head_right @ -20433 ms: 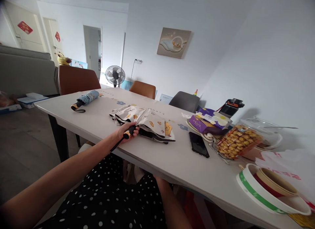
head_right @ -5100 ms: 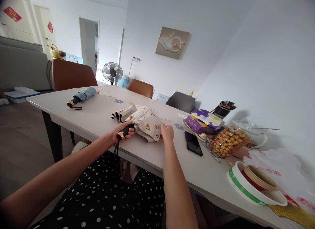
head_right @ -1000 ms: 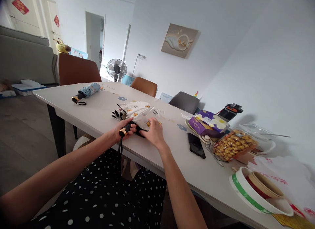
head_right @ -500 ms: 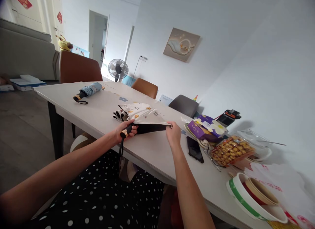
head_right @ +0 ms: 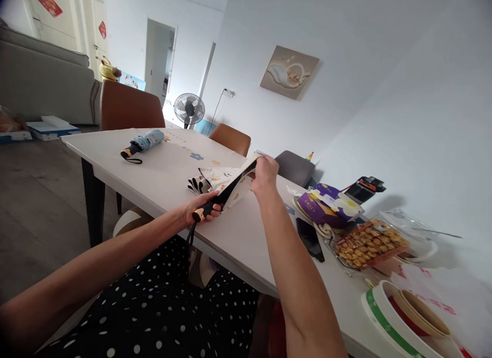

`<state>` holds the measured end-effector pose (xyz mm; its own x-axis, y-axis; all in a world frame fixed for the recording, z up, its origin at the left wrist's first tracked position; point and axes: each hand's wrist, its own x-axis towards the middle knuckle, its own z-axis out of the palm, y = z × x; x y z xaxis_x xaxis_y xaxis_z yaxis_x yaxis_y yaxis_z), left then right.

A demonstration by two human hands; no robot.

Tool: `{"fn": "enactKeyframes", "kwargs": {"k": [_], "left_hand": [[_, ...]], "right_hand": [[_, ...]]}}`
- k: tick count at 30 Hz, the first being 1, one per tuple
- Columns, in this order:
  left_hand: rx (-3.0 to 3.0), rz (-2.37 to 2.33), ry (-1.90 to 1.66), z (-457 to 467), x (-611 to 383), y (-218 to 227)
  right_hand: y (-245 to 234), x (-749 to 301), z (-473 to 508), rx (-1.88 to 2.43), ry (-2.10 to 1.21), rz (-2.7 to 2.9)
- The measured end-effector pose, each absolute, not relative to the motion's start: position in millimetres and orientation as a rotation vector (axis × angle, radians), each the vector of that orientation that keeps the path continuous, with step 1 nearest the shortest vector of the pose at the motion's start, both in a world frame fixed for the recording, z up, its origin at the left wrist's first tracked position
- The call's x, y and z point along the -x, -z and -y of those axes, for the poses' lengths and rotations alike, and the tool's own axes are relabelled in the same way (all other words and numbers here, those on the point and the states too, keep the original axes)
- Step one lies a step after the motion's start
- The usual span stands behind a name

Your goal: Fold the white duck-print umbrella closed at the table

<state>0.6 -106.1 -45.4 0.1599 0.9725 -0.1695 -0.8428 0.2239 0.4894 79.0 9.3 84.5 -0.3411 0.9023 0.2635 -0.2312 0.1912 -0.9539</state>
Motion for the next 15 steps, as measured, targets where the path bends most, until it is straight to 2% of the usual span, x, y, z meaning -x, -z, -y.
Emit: {"fn": "enactKeyframes", "kwargs": {"k": [7, 15], "left_hand": [[-0.417, -0.478, -1.222, 110, -2, 40], [-0.290, -0.484, -1.227, 112, -3, 48]], "right_hand": [[-103, -52, -9, 0.628, -1.242, 1.507], [-71, -35, -5, 0.739, -1.242, 1.749]]}}
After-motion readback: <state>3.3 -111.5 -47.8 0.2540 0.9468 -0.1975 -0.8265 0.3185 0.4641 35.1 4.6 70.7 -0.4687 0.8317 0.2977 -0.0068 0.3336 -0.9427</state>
